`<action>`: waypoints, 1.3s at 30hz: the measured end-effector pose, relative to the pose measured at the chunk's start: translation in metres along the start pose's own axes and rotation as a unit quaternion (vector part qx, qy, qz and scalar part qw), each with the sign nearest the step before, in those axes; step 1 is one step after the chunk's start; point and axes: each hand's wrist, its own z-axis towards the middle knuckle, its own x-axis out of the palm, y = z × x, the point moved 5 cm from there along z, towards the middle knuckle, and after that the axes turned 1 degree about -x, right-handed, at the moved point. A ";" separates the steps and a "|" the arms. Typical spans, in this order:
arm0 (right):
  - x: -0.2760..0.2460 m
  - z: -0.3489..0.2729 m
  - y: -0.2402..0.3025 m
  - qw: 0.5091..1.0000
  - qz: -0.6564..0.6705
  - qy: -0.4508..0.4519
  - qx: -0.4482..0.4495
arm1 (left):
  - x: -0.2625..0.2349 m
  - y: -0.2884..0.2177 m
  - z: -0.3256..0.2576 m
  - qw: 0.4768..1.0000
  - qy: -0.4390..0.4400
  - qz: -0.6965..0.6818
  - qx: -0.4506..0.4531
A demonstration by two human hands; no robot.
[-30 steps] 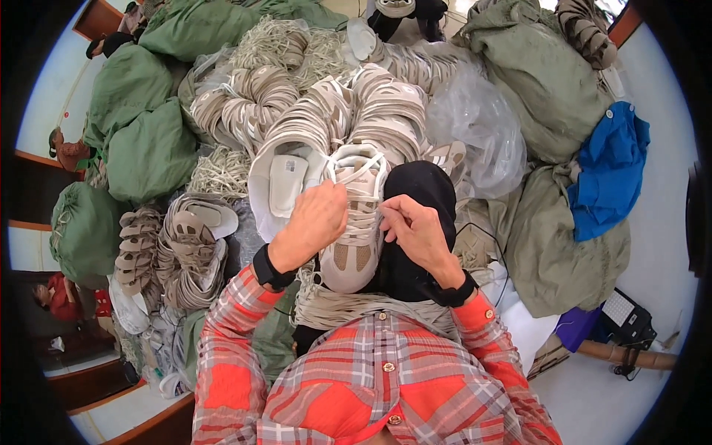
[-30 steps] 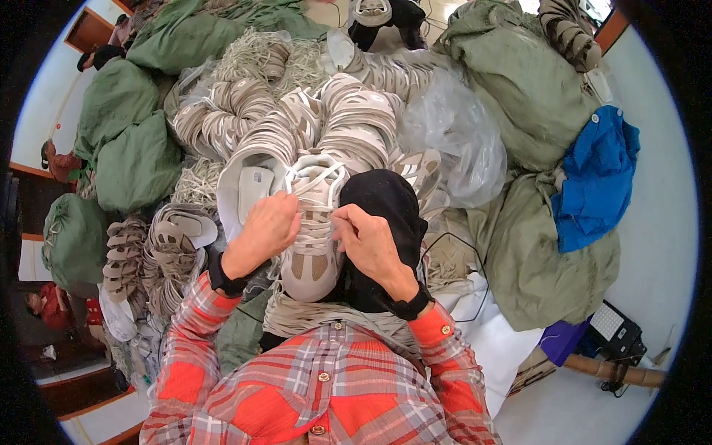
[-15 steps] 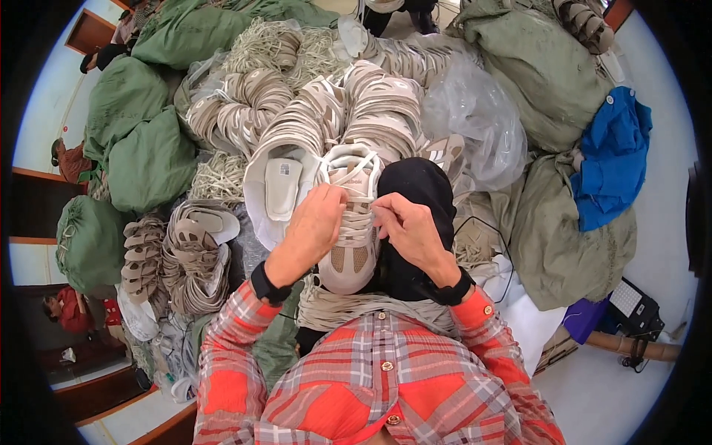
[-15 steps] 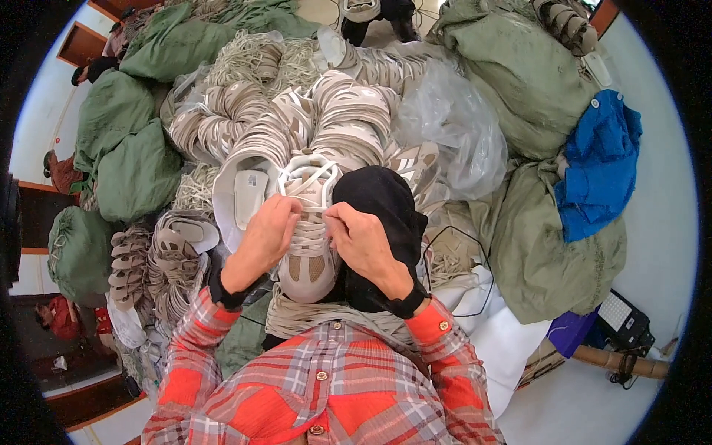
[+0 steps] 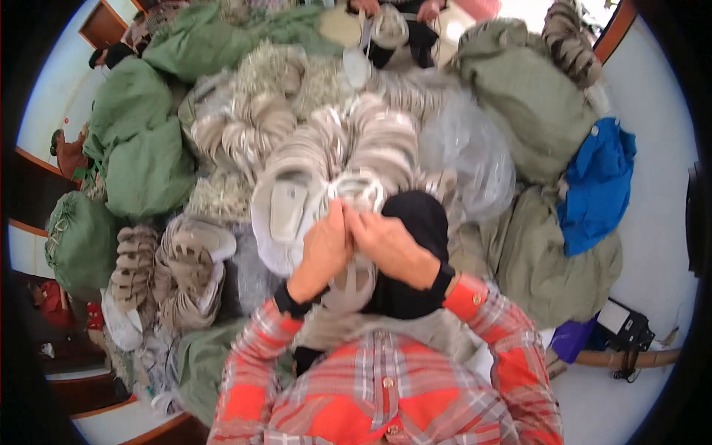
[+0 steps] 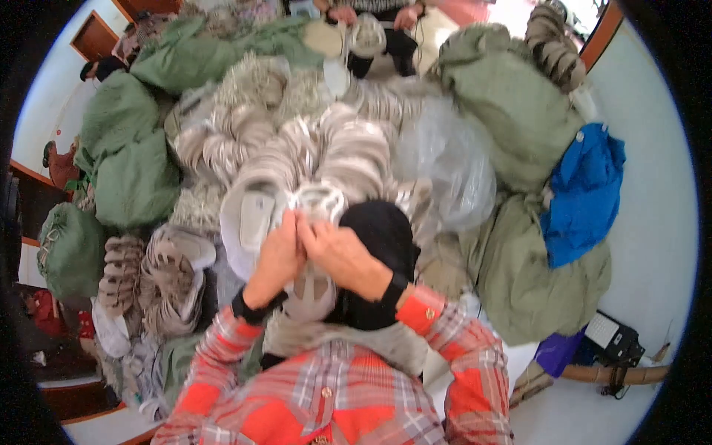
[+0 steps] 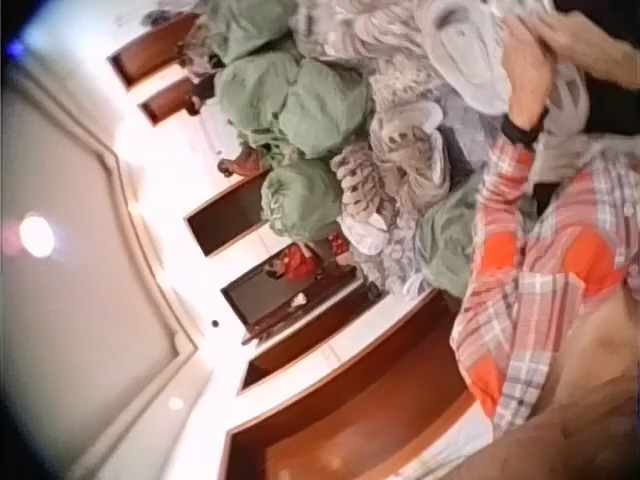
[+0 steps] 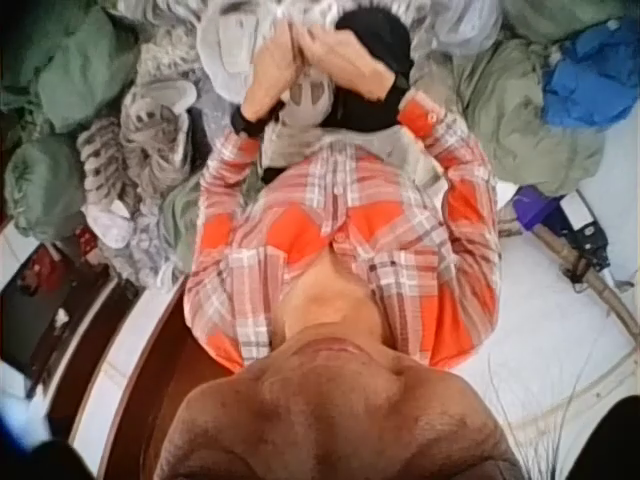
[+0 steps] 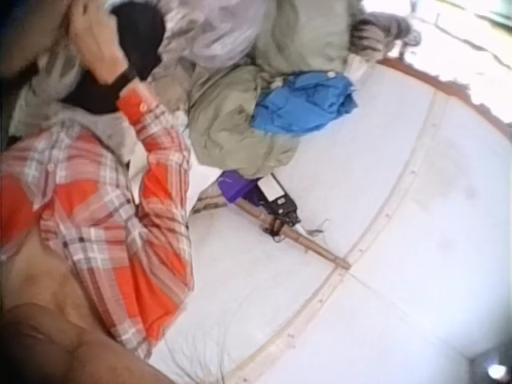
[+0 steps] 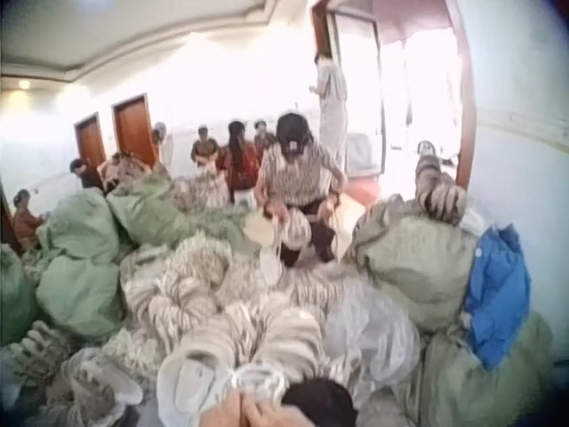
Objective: Lacing pairs of athletic shoes from large bundles and piles.
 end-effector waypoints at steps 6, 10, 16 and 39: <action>0.016 -0.012 0.025 0.993 -0.098 0.054 -0.031 | -0.005 -0.001 -0.029 1.000 0.010 0.005 -0.020; -0.020 -0.037 0.030 0.985 -0.150 0.084 -0.018 | -0.025 -0.002 -0.041 0.992 0.048 0.105 0.043; -0.121 -0.140 -0.093 0.952 -0.216 0.109 0.186 | -0.053 -0.009 -0.016 0.939 0.278 -0.199 0.017; -0.164 -0.275 -0.171 0.832 0.061 0.166 0.525 | -0.052 0.006 -0.009 0.985 0.099 -0.111 0.088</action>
